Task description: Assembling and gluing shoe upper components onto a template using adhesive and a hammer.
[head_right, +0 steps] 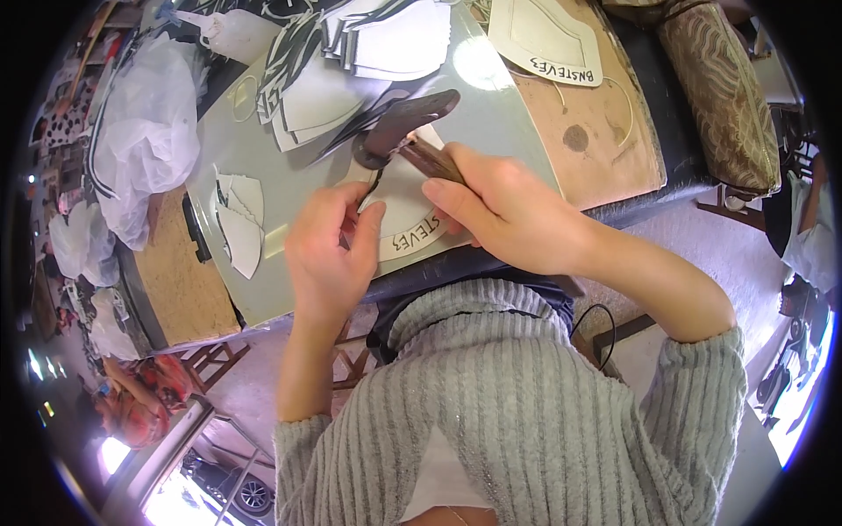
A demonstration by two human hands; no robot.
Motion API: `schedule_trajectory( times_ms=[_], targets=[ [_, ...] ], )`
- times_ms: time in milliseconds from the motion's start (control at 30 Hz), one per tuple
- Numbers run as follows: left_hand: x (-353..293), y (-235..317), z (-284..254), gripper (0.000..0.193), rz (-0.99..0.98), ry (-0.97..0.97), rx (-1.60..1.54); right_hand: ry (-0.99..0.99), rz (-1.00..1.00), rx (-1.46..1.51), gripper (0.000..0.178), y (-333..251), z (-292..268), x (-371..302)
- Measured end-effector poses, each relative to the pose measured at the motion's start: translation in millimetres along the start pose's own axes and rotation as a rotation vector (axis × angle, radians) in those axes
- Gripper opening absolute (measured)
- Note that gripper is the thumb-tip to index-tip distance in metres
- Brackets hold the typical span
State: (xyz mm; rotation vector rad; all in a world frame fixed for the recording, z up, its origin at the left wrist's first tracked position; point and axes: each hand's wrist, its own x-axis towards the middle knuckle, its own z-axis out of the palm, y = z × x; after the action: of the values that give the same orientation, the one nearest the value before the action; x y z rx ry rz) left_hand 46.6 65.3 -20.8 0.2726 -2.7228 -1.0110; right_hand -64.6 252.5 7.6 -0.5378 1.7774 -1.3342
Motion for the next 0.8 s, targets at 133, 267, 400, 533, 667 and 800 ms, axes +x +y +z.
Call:
schedule_trajectory(
  times_ms=[133, 267, 400, 533, 667, 800],
  targets=[
    [-8.8, -4.8, 8.2, 0.019, 0.03, 0.135, -0.022, -0.033, 0.096, -0.209, 0.03, -11.5, -7.6, -2.5],
    [-9.9, -8.8, 8.2, 0.021, 0.169, 0.14, 0.075, -0.051, -0.087, -0.638, 0.03, -6.7, -10.5, -0.1],
    [-9.7, -17.8, -1.1, 0.029, 0.411, 0.085, 0.235, -0.083, -0.134, -0.904, 0.03, -15.8, -15.8, 5.6],
    [-12.9, -18.8, -6.7, 0.039, 0.412, 0.007, 0.222, -0.117, -0.18, -1.028, 0.031, -35.8, -18.5, 14.1],
    [-18.4, -24.9, -3.5, 0.037, 0.431, 0.092, 0.194, -0.207, -0.277, -1.259, 0.032, -39.3, -23.5, 28.8],
    [-16.9, -23.7, -3.7, 0.034, 0.441, 0.123, 0.194, -0.321, -0.35, -1.358, 0.033, -46.7, -29.8, 40.1]
  ],
)
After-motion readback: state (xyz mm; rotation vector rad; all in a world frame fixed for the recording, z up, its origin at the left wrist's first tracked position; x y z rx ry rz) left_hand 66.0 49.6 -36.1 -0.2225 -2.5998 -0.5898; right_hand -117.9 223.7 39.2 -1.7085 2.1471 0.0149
